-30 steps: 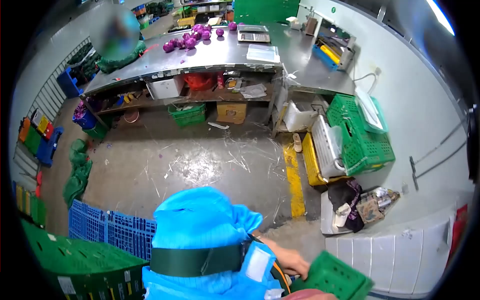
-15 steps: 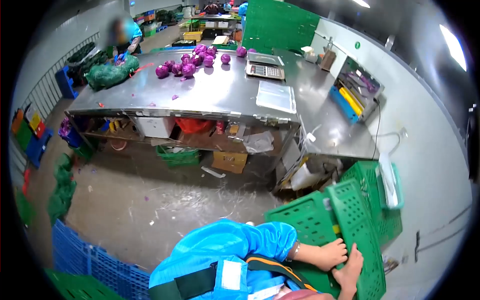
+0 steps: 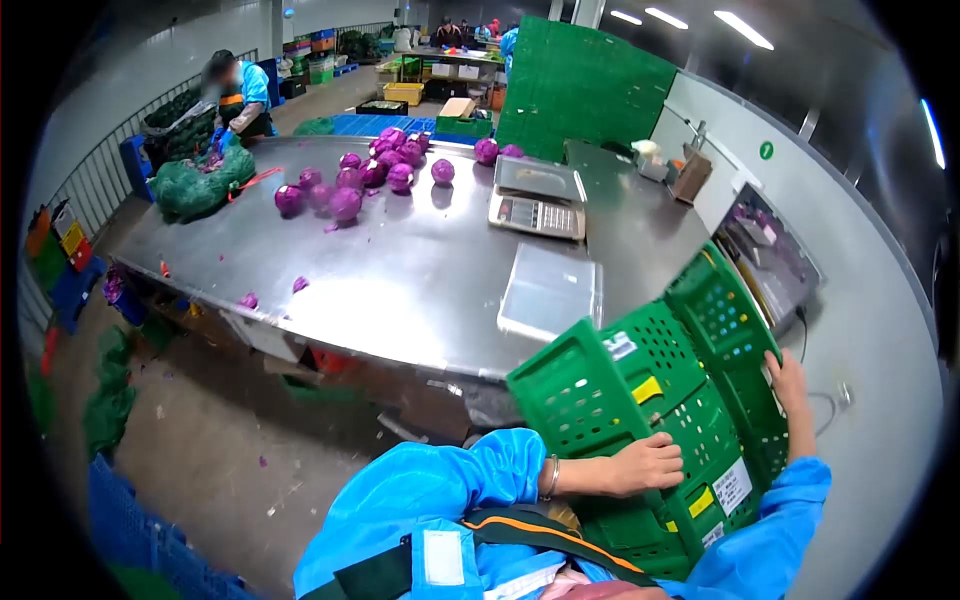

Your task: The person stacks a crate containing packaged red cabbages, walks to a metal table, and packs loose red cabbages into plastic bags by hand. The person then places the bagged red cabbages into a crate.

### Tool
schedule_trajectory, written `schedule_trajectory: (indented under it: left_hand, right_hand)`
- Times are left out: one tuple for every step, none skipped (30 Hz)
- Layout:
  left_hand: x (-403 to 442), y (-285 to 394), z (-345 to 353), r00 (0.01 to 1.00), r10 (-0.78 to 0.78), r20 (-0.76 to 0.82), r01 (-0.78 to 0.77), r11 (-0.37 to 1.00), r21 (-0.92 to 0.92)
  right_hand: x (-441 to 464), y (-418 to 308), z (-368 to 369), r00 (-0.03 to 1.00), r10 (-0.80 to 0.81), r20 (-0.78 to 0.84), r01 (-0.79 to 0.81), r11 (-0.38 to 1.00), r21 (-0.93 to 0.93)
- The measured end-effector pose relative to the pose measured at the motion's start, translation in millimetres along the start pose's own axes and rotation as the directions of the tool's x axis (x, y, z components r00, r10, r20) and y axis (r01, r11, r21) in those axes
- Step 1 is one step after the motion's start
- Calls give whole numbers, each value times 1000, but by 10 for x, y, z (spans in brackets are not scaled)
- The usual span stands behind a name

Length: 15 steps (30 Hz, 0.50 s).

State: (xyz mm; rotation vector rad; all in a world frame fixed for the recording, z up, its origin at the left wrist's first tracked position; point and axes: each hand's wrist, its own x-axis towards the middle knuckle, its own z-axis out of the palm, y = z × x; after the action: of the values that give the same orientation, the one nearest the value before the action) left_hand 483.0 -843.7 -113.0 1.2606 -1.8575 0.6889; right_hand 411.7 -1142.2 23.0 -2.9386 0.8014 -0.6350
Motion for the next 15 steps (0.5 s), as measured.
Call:
schedule_trajectory:
  left_hand:
    - [81, -232, -17, 999, 28, -34, -29, 999, -20]
    - [169, -583, 7, 997, -1, -80, -3, 999, -53]
    - [262, -1034, 67, 994, -17, -110, 12, 999, -49]
    - [349, -1490, 157, 990, -32, -141, 26, 999, -46]
    - [368, -1817, 240, 986, -61, -158, 54, 997, -48]
    - [365, -2092, 359, 995, -57, -87, 50, 996, -72]
    - [374, -2304, 482, 999, -40, -37, 38, 997, -69]
    - [367, -2470, 630, 999, -32, 16, 33, 997, -70]
    - [337, -2629, 801, 997, -23, 68, 28, 997, -73]
    - [251, -2763, 980, 994, -29, 108, 44, 989, -140]
    - [192, -2886, 973, 987, 1, 164, 23, 990, -141]
    - [104, -2917, 868, 976, 27, 218, 6, 989, -149]
    - [79, -2987, 854, 961, 53, 271, -10, 987, -158]
    - [102, -2985, 902, 928, 87, 362, -14, 980, -200]
    - [126, -2983, 869, 885, 158, 439, -36, 961, -274]
  right_hand:
    - [245, 309, 223, 998, 55, 5, -54, 997, -53]
    - [560, 641, 492, 994, 108, -5, -107, 988, -107]
    - [899, 879, 759, 987, 160, -19, -161, 974, -159]
    - [1206, 1043, 1004, 973, 232, -13, -230, 956, -180]
    - [1356, 1187, 1230, 952, 306, 10, -298, 935, -193]
    - [1412, 1225, 1333, 936, 353, -18, -350, 919, -182]
    - [1445, 1291, 1443, 916, 399, -45, -401, 900, -169]
    - [1448, 1585, 1679, 913, 402, -74, -408, 898, -164]
    - [1537, 1862, 1896, 909, 404, -103, -416, 895, -159]
    - [1632, 1884, 1976, 893, 441, -88, -448, 861, -241]
    - [1591, 1704, 1986, 876, 477, -77, -474, 819, -323]
    - [1518, 1577, 1972, 856, 513, -65, -492, 770, -407]
    - [1593, 1751, 2045, 873, 473, -117, -478, 784, -396]
    - [1538, 2090, 2210, 882, 453, -129, -465, 793, -395]
    - [1260, 2352, 2250, 875, 459, -153, -480, 780, -402]
